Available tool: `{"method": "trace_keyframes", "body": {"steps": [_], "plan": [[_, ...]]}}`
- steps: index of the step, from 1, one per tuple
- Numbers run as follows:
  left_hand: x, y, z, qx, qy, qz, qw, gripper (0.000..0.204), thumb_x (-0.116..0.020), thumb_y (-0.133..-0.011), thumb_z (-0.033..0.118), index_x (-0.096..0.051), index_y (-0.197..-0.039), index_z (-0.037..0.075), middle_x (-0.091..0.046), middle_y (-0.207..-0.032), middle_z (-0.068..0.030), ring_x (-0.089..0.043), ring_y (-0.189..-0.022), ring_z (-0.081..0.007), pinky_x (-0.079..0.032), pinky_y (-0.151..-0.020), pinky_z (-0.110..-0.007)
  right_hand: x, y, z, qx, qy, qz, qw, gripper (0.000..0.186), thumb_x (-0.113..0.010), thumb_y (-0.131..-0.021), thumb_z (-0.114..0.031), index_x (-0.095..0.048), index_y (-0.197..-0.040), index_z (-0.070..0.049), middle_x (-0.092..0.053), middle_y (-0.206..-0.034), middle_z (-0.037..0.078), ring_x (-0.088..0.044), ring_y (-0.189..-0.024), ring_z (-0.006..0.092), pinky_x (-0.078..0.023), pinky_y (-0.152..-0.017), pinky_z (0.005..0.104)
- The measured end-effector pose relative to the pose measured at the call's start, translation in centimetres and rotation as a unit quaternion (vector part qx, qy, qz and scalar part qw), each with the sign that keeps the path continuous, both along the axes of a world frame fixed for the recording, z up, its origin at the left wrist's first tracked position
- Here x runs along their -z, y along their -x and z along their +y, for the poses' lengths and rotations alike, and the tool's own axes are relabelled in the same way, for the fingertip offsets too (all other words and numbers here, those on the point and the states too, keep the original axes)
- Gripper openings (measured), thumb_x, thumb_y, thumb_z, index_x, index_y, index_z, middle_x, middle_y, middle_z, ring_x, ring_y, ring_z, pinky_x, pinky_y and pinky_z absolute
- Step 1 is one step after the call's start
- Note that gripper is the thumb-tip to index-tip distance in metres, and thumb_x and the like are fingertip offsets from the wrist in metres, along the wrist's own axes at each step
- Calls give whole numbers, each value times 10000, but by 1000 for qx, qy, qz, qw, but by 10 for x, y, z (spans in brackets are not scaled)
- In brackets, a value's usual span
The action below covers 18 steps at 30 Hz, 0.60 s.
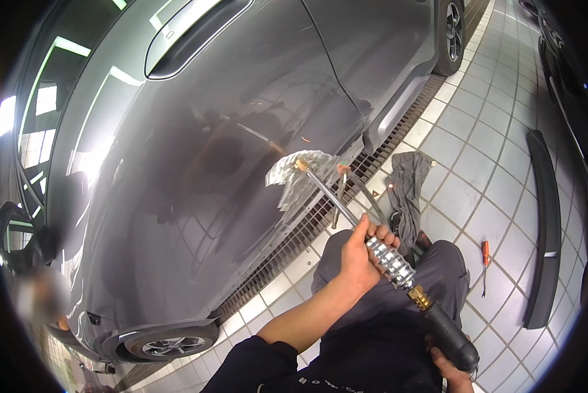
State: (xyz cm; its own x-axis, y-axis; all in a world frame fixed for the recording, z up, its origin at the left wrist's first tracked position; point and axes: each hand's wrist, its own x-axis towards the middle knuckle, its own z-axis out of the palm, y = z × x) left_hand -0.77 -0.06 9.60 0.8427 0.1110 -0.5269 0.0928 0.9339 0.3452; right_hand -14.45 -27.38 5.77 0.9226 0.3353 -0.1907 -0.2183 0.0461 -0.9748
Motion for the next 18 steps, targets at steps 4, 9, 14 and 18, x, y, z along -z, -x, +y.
{"method": "trace_keyframes", "body": {"steps": [4,9,14,18], "plan": [[-4,-3,-1,23,-33,-8,999,290,-580,-955,310,-442,-825,90,-520,-820,-60,-546,-818,-223,-504,-870,-404,22,5,-5,14,-130,108,985,427,-729,-830,-293,-594,-1105,5,-667,-907,128,-600,-636,199,-509,-610,337],[-4,-8,-3,23,-50,0,998,259,-577,-955,295,-464,-850,86,-556,-863,-70,-569,-865,-248,-488,-909,-429,8,-9,-2,50,-189,120,973,375,-717,-850,-242,-595,-1082,28,-661,-896,118,-613,-676,186,-514,-648,333],[-2,-3,-1,46,29,-24,998,396,-568,-943,362,-388,-667,143,-397,-661,6,-483,-691,-163,-468,-757,-355,11,-7,-16,-1,54,-32,998,284,-710,-758,-197,-677,-945,14,-677,-768,70,-637,-649,161,-519,-620,288],[4,-3,-4,53,15,-4,998,407,-561,-947,364,-373,-657,149,-388,-668,7,-477,-678,-166,-479,-752,-369,6,-1,-12,16,90,-52,994,294,-707,-729,-187,-673,-931,23,-681,-765,79,-650,-667,161,-521,-632,282]]}}
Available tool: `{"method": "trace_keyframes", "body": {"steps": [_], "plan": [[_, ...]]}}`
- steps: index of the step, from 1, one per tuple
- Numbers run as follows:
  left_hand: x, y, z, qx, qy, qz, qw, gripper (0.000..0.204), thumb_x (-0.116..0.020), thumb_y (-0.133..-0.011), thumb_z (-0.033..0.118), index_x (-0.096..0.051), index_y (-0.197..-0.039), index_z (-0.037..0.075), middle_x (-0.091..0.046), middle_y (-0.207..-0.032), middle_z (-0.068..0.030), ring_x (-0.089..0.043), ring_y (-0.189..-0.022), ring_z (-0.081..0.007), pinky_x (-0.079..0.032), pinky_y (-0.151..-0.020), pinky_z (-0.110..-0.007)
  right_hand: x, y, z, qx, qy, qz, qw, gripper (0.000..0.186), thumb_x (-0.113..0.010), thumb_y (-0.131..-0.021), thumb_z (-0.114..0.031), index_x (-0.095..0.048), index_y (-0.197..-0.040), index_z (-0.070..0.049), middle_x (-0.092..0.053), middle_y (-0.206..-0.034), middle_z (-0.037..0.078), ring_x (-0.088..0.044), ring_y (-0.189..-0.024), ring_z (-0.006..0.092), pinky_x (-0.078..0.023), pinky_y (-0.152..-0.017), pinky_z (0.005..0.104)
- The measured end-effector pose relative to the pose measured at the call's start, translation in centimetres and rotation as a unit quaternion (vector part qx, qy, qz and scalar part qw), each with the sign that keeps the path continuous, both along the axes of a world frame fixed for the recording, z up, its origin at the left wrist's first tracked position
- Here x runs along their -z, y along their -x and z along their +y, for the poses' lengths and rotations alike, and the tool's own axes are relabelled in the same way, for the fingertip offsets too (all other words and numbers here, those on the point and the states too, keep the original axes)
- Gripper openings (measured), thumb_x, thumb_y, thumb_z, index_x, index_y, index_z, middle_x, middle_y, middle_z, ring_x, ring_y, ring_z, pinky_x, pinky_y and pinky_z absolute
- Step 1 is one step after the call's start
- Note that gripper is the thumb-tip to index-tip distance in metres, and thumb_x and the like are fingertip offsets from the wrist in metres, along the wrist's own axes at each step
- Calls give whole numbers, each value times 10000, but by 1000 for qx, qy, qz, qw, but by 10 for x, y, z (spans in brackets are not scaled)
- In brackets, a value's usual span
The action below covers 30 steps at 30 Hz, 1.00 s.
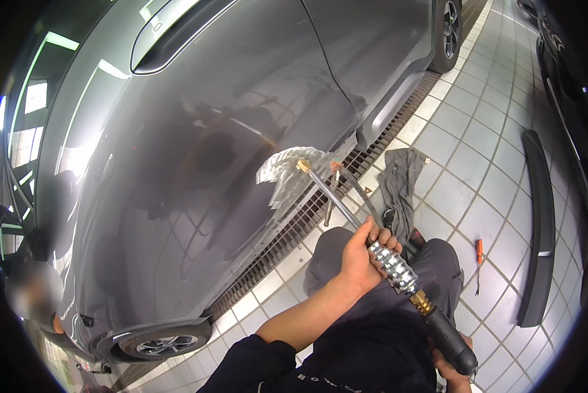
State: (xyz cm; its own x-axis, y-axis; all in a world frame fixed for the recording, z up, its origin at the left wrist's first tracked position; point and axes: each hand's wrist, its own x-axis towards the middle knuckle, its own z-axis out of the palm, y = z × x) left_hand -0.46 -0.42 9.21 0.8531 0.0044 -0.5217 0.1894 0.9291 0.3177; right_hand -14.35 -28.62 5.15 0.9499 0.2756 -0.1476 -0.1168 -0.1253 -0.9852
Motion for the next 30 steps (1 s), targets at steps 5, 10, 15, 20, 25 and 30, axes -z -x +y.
{"method": "trace_keyframes", "body": {"steps": [5,10,15,20,25,30], "plan": [[5,-6,0,15,2,-11,1000,405,-553,-952,363,-373,-659,150,-400,-681,4,-483,-684,-168,-482,-753,-372,-3,5,5,33,-15,31,999,301,-703,-721,-149,-657,-961,27,-685,-795,82,-653,-685,165,-525,-648,281],[9,-9,2,14,15,-19,1000,403,-553,-951,361,-373,-659,150,-402,-681,3,-490,-689,-169,-484,-748,-376,-2,1,5,20,11,19,1000,293,-689,-727,-124,-649,-972,33,-684,-800,81,-652,-684,167,-527,-653,282],[4,-15,8,2,14,10,1000,396,-573,-936,372,-395,-664,146,-429,-667,-2,-505,-673,-175,-484,-754,-380,21,3,-9,-29,32,-34,999,302,-695,-730,-138,-645,-973,35,-679,-787,77,-650,-675,167,-527,-649,284],[19,-18,17,-17,-4,-29,999,360,-595,-925,367,-427,-699,143,-462,-681,-7,-516,-664,-170,-509,-680,-370,11,-2,-4,-39,-3,-11,999,303,-697,-744,-139,-640,-991,27,-674,-814,73,-638,-681,152,-520,-636,274],[10,-2,-3,-30,-16,-15,999,326,-568,-953,337,-430,-734,138,-497,-743,-21,-529,-697,-186,-509,-718,-379,6,12,5,-4,-47,52,998,274,-685,-789,-132,-642,-1019,10,-667,-867,66,-624,-706,148,-510,-660,281],[12,6,-5,-11,-48,5,999,262,-537,-979,289,-455,-829,90,-549,-838,-69,-565,-818,-237,-503,-831,-398,17,27,3,41,-205,157,965,335,-714,-833,-253,-619,-1027,2,-665,-886,107,-603,-691,181,-504,-646,308]]}}
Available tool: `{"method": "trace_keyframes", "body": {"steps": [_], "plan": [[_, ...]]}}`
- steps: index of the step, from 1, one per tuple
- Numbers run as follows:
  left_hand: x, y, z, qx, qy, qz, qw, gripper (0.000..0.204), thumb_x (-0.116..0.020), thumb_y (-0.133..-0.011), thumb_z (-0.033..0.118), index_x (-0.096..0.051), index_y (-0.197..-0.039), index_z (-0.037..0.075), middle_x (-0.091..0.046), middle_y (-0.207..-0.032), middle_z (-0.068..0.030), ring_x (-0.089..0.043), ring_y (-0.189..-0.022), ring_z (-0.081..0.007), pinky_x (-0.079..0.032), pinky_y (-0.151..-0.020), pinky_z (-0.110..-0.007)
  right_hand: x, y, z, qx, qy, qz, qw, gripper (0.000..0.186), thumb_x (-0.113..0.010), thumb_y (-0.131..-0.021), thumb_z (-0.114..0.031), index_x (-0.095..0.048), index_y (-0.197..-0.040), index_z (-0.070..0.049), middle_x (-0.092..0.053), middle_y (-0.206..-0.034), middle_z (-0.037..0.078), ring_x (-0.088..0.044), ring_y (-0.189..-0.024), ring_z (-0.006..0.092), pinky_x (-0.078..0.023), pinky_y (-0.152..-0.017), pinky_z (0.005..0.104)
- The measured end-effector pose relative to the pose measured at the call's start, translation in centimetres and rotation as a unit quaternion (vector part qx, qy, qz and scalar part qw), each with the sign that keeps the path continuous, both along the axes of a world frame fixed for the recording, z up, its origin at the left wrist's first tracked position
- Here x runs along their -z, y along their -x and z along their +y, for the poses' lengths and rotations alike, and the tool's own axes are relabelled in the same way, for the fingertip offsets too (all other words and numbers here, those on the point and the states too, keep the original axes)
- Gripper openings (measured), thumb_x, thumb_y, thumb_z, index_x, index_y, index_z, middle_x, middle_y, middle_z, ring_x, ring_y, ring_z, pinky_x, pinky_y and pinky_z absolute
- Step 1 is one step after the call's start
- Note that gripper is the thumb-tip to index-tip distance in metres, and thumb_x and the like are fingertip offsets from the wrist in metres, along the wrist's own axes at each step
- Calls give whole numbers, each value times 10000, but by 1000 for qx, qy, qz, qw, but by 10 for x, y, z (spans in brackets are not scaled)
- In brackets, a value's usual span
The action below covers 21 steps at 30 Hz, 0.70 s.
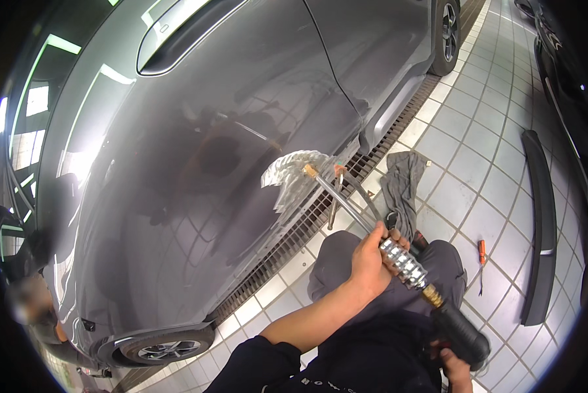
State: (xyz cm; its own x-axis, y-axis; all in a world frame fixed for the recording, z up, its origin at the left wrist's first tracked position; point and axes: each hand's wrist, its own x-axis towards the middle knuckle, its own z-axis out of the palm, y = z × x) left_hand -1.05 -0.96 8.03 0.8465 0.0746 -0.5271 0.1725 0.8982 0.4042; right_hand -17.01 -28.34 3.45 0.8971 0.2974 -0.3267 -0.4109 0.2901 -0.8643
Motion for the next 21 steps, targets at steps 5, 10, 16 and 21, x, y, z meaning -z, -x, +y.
{"method": "trace_keyframes", "body": {"steps": [5,10,16,21], "plan": [[7,-1,-2,1,41,11,999,266,-537,-980,283,-446,-827,86,-553,-834,-65,-563,-820,-239,-500,-846,-406,-13,-9,-4,18,30,14,999,369,-733,-821,-280,-590,-1027,-11,-658,-927,114,-605,-686,188,-509,-638,318],[7,-4,1,22,71,-8,997,279,-540,-979,299,-442,-819,92,-548,-807,-63,-553,-794,-229,-500,-820,-400,-11,0,-7,-26,117,-18,993,379,-679,-850,-299,-600,-1080,-7,-637,-894,67,-586,-757,148,-481,-684,296],[-3,-8,6,12,49,5,999,305,-541,-977,306,-432,-778,102,-527,-785,-58,-546,-781,-226,-499,-803,-404,-6,-3,-7,-73,164,-55,982,368,-646,-874,-301,-605,-1099,-13,-624,-868,37,-565,-762,120,-460,-688,275],[6,-9,12,32,89,-27,995,301,-553,-968,303,-446,-773,101,-524,-772,-61,-545,-758,-226,-500,-782,-397,-1,-4,-10,-89,164,-81,979,331,-651,-874,-264,-612,-1103,-29,-619,-855,19,-567,-761,114,-459,-689,267]]}}
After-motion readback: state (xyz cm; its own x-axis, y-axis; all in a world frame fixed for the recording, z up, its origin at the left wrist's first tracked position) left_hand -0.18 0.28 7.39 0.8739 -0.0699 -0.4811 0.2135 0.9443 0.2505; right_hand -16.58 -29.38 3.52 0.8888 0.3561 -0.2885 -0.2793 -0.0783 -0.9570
